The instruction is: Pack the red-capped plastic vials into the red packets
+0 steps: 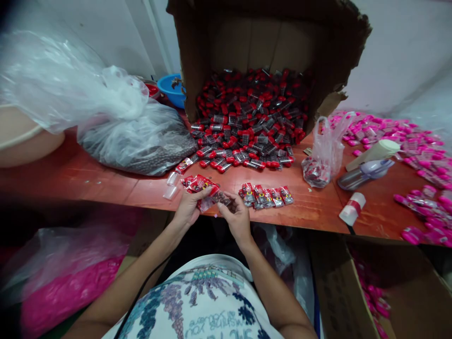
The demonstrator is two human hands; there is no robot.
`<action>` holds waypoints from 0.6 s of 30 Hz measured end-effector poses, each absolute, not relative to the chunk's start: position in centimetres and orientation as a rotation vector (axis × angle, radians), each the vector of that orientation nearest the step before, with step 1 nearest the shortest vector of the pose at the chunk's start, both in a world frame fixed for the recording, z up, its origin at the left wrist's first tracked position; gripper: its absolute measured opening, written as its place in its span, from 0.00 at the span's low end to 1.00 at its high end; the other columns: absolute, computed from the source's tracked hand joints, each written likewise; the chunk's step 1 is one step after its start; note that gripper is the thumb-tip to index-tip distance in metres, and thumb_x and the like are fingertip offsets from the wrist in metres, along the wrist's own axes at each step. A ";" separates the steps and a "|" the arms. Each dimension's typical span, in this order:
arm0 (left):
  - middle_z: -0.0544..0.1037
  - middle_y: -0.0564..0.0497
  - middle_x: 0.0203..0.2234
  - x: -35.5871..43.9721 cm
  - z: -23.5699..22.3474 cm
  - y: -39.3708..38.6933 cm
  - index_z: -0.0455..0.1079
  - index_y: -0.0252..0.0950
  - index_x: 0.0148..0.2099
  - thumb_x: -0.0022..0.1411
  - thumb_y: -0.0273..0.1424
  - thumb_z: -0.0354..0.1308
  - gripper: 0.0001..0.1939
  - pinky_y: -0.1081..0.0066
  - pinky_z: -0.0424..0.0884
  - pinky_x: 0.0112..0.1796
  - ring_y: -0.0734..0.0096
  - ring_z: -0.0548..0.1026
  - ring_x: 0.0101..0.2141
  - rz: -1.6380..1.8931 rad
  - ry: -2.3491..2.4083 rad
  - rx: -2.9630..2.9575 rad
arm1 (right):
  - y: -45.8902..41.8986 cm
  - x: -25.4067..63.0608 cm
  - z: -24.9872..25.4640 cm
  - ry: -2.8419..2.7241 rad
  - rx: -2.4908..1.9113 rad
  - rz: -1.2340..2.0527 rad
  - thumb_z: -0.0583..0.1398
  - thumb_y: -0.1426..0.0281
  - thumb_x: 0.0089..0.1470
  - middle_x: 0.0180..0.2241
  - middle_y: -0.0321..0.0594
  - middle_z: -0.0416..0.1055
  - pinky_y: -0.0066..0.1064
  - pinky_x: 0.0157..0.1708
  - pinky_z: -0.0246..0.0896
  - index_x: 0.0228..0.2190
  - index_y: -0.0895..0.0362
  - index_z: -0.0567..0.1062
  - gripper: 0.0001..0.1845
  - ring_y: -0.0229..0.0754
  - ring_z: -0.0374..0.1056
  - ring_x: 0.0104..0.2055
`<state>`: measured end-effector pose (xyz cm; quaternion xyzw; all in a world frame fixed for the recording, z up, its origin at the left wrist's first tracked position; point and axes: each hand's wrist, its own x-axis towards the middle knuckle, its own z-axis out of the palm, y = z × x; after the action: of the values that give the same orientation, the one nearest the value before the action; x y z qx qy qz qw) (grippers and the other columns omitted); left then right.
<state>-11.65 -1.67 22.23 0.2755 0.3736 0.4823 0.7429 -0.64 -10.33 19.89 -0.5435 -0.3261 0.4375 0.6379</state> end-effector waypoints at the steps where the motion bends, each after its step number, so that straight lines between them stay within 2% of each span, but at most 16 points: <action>1: 0.79 0.51 0.26 -11.6 22.2 -1.8 0.72 0.31 0.32 0.37 0.24 0.72 0.16 0.67 0.75 0.34 0.69 0.77 0.27 1.052 0.819 0.619 | -10.3 -0.6 19.9 -0.753 -1.234 0.999 0.65 0.66 0.47 0.40 0.38 0.74 0.31 0.36 0.69 0.44 0.54 0.72 0.20 0.40 0.71 0.38; 6: 0.79 0.52 0.27 -12.2 22.3 -1.8 0.73 0.32 0.34 0.36 0.25 0.72 0.19 0.67 0.75 0.35 0.69 0.77 0.27 1.054 0.830 0.705 | -10.4 -0.1 19.7 -0.835 -1.205 0.970 0.66 0.69 0.45 0.39 0.37 0.75 0.34 0.42 0.68 0.41 0.53 0.74 0.17 0.41 0.72 0.40; 14: 0.79 0.50 0.29 -13.5 23.1 -1.6 0.73 0.33 0.43 0.38 0.25 0.72 0.25 0.65 0.74 0.38 0.67 0.78 0.30 0.906 0.783 0.818 | -10.6 -0.2 19.0 -0.932 -1.207 0.840 0.65 0.70 0.47 0.37 0.37 0.75 0.34 0.40 0.69 0.39 0.52 0.77 0.15 0.41 0.72 0.38; 18: 0.79 0.51 0.27 -13.6 23.5 -1.5 0.74 0.32 0.41 0.38 0.24 0.71 0.23 0.69 0.74 0.34 0.69 0.77 0.28 0.910 0.817 0.859 | -10.7 -0.5 19.0 -1.039 -1.277 0.732 0.64 0.71 0.48 0.38 0.38 0.75 0.32 0.37 0.69 0.40 0.51 0.77 0.14 0.41 0.72 0.37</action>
<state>-13.64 -1.49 23.49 0.3906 0.3714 0.4136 0.7338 -0.49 -10.66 18.97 -0.5558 -0.4519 0.3183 0.6209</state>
